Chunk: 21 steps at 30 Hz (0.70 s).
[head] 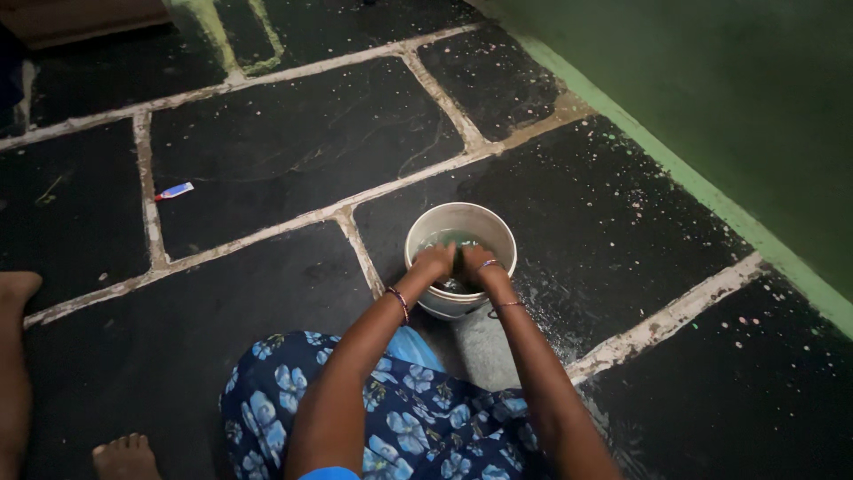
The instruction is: The person sits on a dark tiled floor and uses a green cloth to wipe the surface. They repeatedly dip the cloth into a white bucket of water, wring it out, and scrub the floor tiles in a circular motion. The person moves the bucket slightly to access different areas of the floor.
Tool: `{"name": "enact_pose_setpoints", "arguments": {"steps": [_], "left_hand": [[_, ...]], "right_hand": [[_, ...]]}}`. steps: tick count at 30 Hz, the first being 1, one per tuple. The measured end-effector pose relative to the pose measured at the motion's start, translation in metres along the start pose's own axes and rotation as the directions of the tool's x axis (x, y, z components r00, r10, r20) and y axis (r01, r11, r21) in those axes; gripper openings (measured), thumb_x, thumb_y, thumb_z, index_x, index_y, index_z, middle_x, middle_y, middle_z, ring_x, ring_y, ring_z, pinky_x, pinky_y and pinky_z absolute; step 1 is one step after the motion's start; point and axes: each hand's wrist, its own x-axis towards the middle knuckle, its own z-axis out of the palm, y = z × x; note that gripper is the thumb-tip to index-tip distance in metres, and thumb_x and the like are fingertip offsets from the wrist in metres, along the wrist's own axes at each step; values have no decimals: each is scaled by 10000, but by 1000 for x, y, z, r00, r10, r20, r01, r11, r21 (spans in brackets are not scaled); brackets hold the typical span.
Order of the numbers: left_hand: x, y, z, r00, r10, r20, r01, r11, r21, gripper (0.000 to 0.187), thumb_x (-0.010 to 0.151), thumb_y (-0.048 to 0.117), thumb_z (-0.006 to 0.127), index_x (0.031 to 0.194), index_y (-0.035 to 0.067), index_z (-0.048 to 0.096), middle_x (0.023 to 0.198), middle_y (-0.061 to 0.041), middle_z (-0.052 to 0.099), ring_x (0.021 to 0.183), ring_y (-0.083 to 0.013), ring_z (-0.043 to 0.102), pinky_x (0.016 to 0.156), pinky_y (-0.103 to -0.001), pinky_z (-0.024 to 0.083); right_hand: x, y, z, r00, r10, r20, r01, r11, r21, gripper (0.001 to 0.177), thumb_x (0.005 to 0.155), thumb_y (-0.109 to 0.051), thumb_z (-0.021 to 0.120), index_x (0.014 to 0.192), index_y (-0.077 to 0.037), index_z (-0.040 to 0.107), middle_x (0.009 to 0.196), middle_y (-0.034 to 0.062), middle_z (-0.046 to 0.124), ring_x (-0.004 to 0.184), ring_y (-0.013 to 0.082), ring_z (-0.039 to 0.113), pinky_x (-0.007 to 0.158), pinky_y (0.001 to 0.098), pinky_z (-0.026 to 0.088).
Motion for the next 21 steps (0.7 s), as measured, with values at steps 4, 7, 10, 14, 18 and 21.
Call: {"name": "enact_pose_setpoints", "arguments": {"steps": [4,7,10,14,18,21], "left_hand": [[24,-14,25,999,48,23,-49,999,23,463,964,226,613,1389,103,477,1350,-234,593,1230,-418,611,985,-552,517],[35,-14,30,991,127,-34,-128,991,-39,359,1056,256,490,1363,76,531,1276,-255,662,1162,-425,667,957,-543,534],[34,-17,28,976,162,-142,-167,986,-18,335,978,224,578,1278,75,606,1202,-238,705,1130,-413,695,938,-537,555],[20,-26,22,901,236,-363,-310,937,-160,825,636,167,851,1356,51,466,1107,-251,686,1067,-432,659,883,-526,544],[22,-21,-5,928,124,-352,-222,942,-252,674,715,206,851,1304,125,532,1129,-238,700,1096,-444,653,905,-543,534],[17,-15,-35,819,252,-515,-394,900,-185,630,724,207,862,1243,127,514,1170,-242,677,1114,-460,626,898,-559,514]], "right_hand": [[-3,-4,-3,982,-67,177,85,992,-94,330,790,-168,755,1095,-44,732,1186,229,702,1108,350,701,943,437,562],[1,5,-3,981,-84,177,108,985,-131,403,704,-215,828,1066,-57,750,1163,210,714,1099,332,706,941,421,562],[11,10,3,992,-69,105,86,981,-171,434,686,-279,847,1058,-65,779,1153,215,724,1090,340,712,935,425,566],[9,13,0,1000,7,6,-6,998,-67,518,727,-426,852,1054,-32,775,1130,236,724,1076,356,710,922,447,559],[6,15,-18,988,-78,-135,88,994,68,537,752,-467,834,1077,-47,757,1081,256,731,1030,412,705,915,485,544],[3,9,-41,913,-224,-342,269,959,93,429,783,-325,774,1147,-101,739,1078,232,742,1005,428,709,897,508,544]]}}
